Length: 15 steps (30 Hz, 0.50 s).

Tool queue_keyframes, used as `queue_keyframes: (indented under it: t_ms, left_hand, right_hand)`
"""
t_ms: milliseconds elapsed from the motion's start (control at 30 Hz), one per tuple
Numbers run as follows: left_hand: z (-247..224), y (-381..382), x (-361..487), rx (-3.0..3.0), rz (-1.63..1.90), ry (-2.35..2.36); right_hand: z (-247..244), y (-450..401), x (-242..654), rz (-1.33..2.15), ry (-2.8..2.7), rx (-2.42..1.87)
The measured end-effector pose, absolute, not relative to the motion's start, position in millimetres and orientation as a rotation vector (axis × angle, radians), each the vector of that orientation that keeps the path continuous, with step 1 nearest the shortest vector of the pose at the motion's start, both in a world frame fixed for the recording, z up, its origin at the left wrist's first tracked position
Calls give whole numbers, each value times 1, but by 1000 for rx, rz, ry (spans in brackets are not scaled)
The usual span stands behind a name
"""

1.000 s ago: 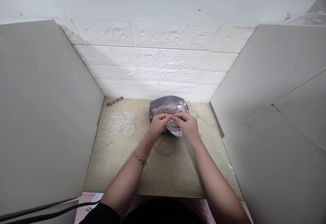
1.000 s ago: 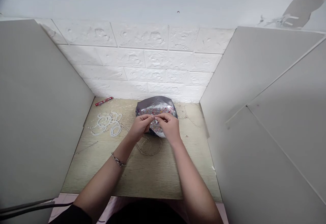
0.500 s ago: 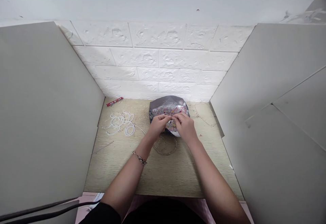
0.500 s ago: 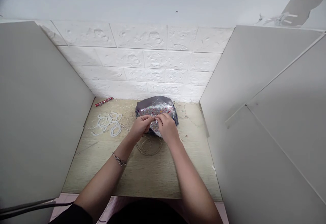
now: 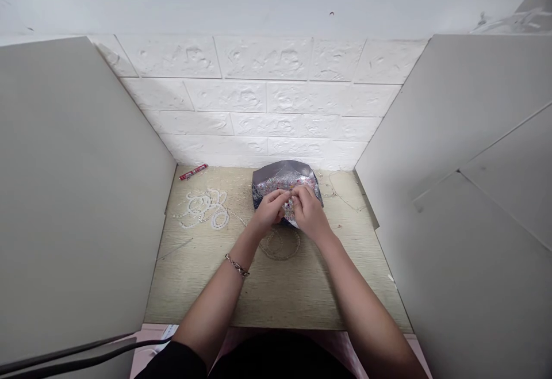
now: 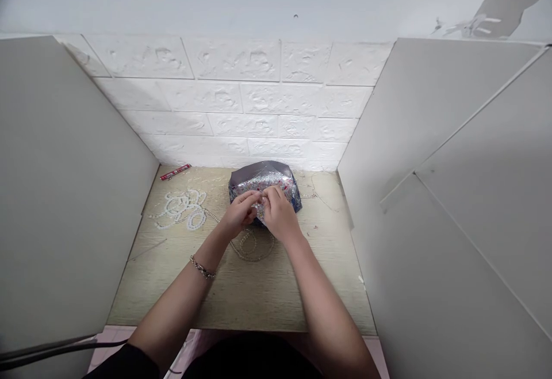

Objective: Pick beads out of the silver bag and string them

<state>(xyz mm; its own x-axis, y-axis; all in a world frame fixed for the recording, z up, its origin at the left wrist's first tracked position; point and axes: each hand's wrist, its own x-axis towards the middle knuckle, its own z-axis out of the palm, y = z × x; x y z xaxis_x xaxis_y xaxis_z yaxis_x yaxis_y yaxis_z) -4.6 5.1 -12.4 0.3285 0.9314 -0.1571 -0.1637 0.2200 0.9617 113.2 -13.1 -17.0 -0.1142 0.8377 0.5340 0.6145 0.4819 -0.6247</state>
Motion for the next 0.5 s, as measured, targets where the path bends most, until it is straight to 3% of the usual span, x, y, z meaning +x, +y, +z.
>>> queue_keyframes:
  t_ms: [500]
  left_hand:
    - [-3,-1,-12,1177,854,718]
  right_hand:
    - [-4,-25,114,152,-1513,-1075]
